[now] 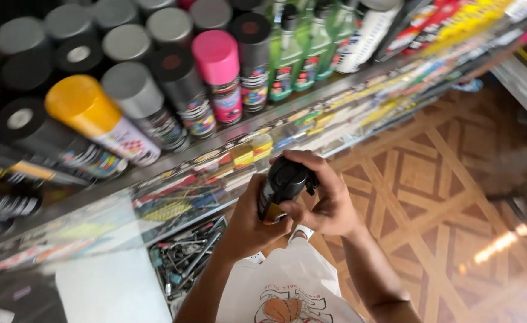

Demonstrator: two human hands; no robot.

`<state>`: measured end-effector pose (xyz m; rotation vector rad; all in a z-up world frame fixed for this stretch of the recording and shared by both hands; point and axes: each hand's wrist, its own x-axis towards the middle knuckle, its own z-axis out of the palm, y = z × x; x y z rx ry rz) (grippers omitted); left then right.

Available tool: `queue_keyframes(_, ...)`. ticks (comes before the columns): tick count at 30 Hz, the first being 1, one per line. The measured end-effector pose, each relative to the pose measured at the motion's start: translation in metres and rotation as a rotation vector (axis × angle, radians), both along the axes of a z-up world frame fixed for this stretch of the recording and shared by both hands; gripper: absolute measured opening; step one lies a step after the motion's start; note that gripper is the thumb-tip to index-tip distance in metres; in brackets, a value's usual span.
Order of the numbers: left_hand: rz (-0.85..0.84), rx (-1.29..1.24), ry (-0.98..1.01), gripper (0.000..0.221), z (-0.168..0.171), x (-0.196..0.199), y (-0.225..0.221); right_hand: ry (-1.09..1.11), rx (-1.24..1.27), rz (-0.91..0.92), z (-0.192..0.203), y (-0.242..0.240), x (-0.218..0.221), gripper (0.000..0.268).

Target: Wiping down and organizing various spray cans on a shop shelf using a cleaning cloth.

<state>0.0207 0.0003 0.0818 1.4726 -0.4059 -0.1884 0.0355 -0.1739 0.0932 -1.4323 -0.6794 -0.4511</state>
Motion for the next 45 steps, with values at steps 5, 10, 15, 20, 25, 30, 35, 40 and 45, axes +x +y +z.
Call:
queue_keyframes(5,-0.034,0.124,-0.034,0.054,-0.015,0.006,-0.017,-0.131,-0.166,-0.279,0.020,-0.015,-0.012,0.060)
queue_keyframes(10,0.047,0.144,-0.255,0.052,-0.025,0.015,-0.018,-0.189,-0.353,-0.584,0.025,-0.013,-0.026,0.051)
queue_keyframes(15,-0.070,0.230,-0.229,0.053,0.000,0.019,0.001,0.015,-0.450,-0.437,0.037,-0.010,-0.033,0.055)
queue_keyframes(20,-0.017,0.198,-0.192,0.049,-0.007,0.011,0.023,0.009,-0.451,-0.343,0.040,0.010,-0.023,0.050)
queue_keyframes(25,0.170,0.251,-0.286,0.051,0.000,-0.007,0.052,0.227,-0.464,-0.100,0.057,0.037,-0.011,0.071)
queue_keyframes(30,0.422,0.355,-0.304,0.061,0.005,-0.027,0.095,-0.065,-0.669,0.209,0.089,0.069,0.025,0.065)
queue_keyframes(35,0.686,0.453,-0.401,0.069,0.018,-0.036,0.133,-0.378,-0.747,0.412,0.136,0.133,0.052,0.066)
queue_keyframes(40,1.033,0.532,-0.488,0.066,0.037,-0.031,0.172,-0.715,-0.870,0.553,0.176,0.198,0.077,0.054)
queue_keyframes(45,1.178,0.464,-0.478,0.068,0.026,-0.002,0.214,-0.816,-0.943,0.491,0.189,0.265,0.095,0.043)
